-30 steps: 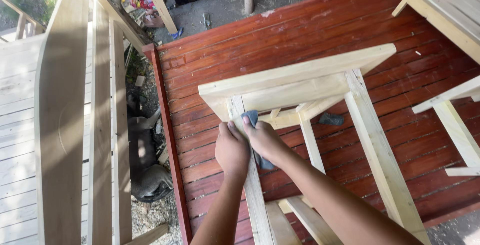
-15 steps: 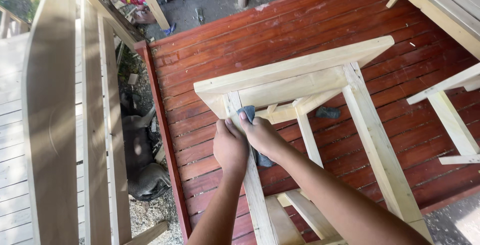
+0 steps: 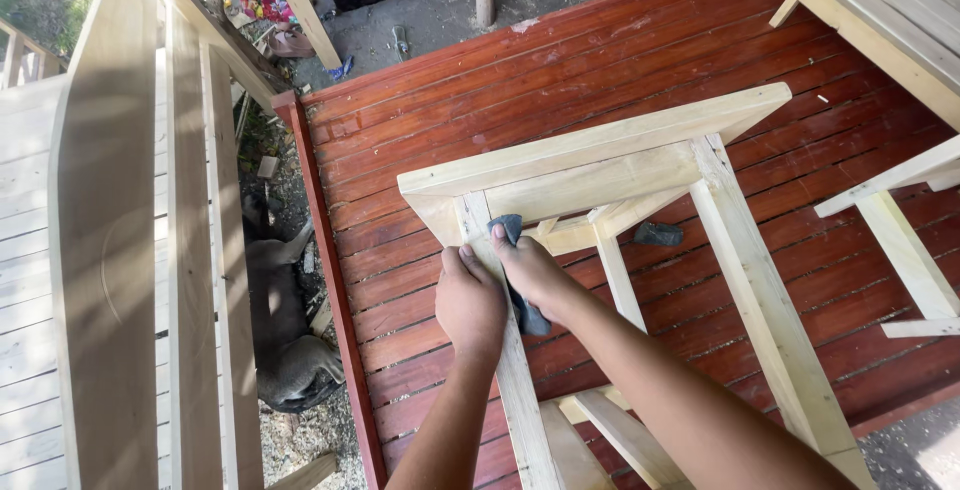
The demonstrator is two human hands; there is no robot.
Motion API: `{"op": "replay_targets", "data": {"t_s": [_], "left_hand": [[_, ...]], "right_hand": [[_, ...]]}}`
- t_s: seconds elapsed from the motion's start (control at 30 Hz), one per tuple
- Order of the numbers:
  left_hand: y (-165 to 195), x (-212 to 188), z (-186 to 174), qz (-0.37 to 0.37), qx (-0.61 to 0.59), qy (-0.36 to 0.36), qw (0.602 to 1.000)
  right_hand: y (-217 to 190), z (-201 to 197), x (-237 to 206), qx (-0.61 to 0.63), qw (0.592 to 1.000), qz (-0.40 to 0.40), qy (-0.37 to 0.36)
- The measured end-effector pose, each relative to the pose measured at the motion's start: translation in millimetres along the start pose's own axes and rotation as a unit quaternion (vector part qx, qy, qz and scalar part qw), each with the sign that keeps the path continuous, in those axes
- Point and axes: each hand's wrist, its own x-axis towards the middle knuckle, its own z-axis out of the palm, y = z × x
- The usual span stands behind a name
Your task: The person sands a wooden stool frame with sandpaper, smoothing the top and side surfaces. The stool is positioned on a reddish wooden deck, and the person uses both hands to hold and rub the sandpaper against the wood.
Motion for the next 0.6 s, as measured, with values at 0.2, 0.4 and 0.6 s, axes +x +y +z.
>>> {"op": "replay_targets", "data": {"t_s": [0.2, 0.4, 0.6], "left_hand": [[0.5, -0.5, -1.2, 0.000, -0.004, 0.005, 1.000], [-0.6, -1.4, -0.2, 0.003, 0.003, 0.004, 1.000], [-0.5, -0.1, -1.7, 0.002, 0.004, 0.002, 1.000]], "right_hand": [[-1.8, 1.5, -2.4, 0.034, 0.997, 0.063, 0.001], [-12.0, -2.5, -2.7, -0.002, 0.994, 0.109, -0.012], [-1.4, -0.3, -4.6, 0.109, 0.990, 0.076, -0.041]]}}
